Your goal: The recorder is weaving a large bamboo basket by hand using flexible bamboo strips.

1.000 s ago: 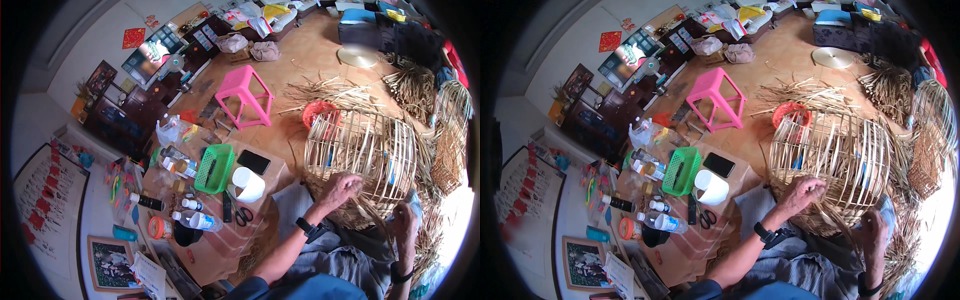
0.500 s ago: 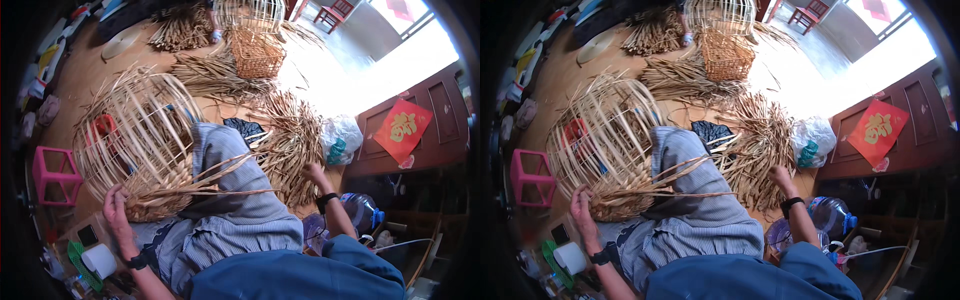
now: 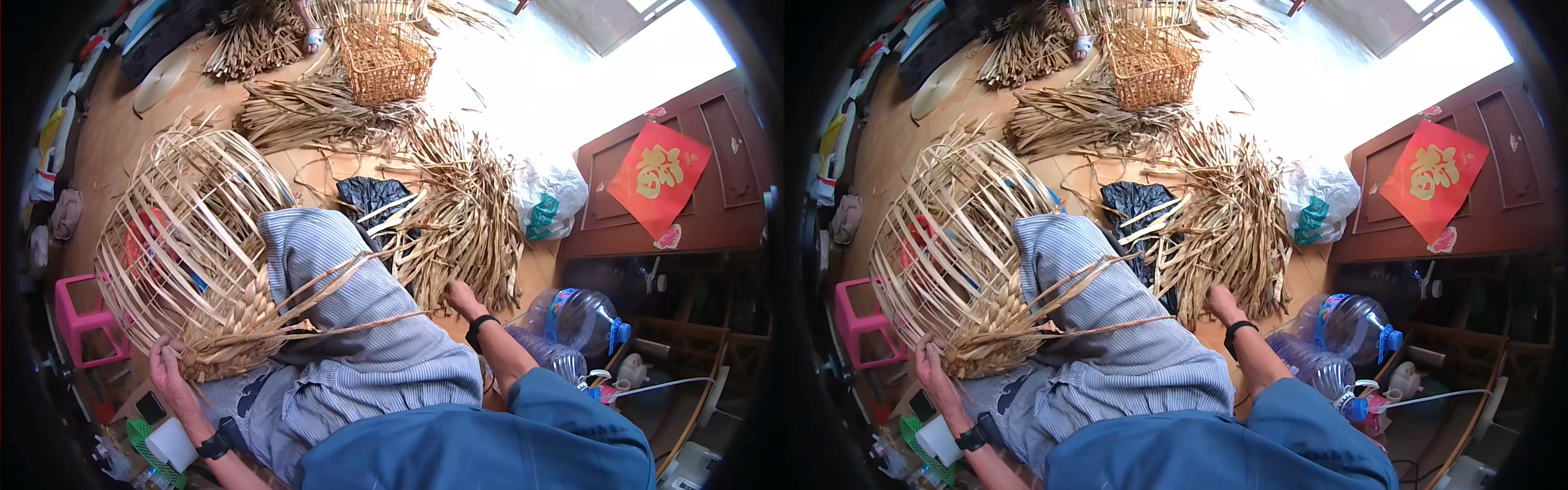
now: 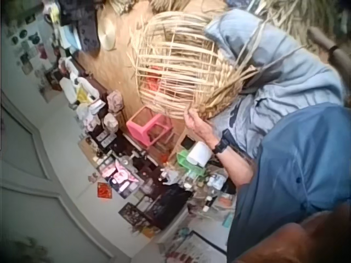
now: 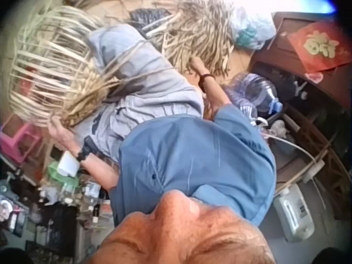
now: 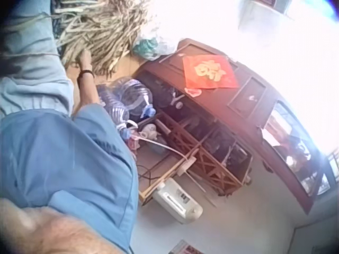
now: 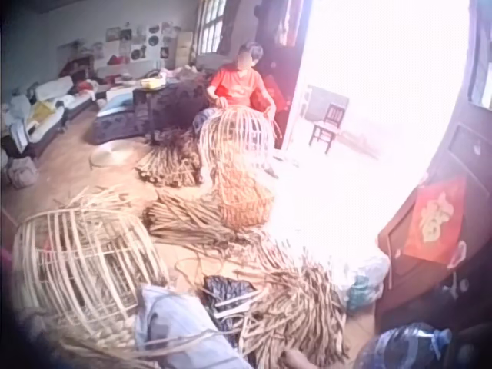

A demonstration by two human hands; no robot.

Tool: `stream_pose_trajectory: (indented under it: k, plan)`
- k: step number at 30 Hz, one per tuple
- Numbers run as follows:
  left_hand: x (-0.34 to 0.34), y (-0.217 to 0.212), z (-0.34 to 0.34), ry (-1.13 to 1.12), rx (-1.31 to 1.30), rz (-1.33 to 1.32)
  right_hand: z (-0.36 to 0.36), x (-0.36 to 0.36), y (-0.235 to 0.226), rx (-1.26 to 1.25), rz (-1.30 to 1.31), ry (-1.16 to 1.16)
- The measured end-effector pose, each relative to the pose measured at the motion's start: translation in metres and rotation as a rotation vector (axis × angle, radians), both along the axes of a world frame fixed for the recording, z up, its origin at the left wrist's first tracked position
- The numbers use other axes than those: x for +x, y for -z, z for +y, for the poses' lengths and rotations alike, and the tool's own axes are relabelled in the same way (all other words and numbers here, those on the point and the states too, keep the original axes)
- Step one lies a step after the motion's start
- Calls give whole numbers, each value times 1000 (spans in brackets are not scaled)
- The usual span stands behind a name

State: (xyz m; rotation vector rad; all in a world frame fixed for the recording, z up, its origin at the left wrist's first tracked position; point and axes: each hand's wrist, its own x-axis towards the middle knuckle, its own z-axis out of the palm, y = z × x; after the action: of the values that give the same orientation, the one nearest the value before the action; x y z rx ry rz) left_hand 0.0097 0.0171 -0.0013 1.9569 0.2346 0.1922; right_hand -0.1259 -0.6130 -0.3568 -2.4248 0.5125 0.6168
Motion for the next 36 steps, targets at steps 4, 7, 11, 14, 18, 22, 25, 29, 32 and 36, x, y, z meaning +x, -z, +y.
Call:
stream_pose_trajectory:
  k: [4, 7, 11, 14, 18, 22, 25, 29, 32, 36]
  plan:
    - [-1, 1, 5, -7, -36, -1, -6, 27, 11, -83, -31, -24]
    - [2, 2, 11, 22, -25, 18, -22, 34, 14, -216, 36, -40]
    - [1, 3, 15, -1, -8, 14, -39, 33, 19, -254, 61, -183]
    - [0, 1, 15, 3, -22, 24, -44, 29, 19, -274, 70, -346]
    - [1, 1, 14, -12, -27, 18, -50, 25, 13, -361, 148, -498]
    - [1, 1, 15, -2, -37, 21, -59, 29, 7, -415, 230, -598]
    - [1, 1, 16, 16, -54, 25, -65, 33, 3, -470, 191, -638]
    - [1, 2, 17, 10, -68, 21, -68, 38, -13, -308, -94, -444]
    - [0, 3, 16, 18, -69, 8, -50, 50, -31, -158, -247, -280]
    - [0, 3, 15, 30, -58, -5, 9, 57, -51, -125, -361, -211]
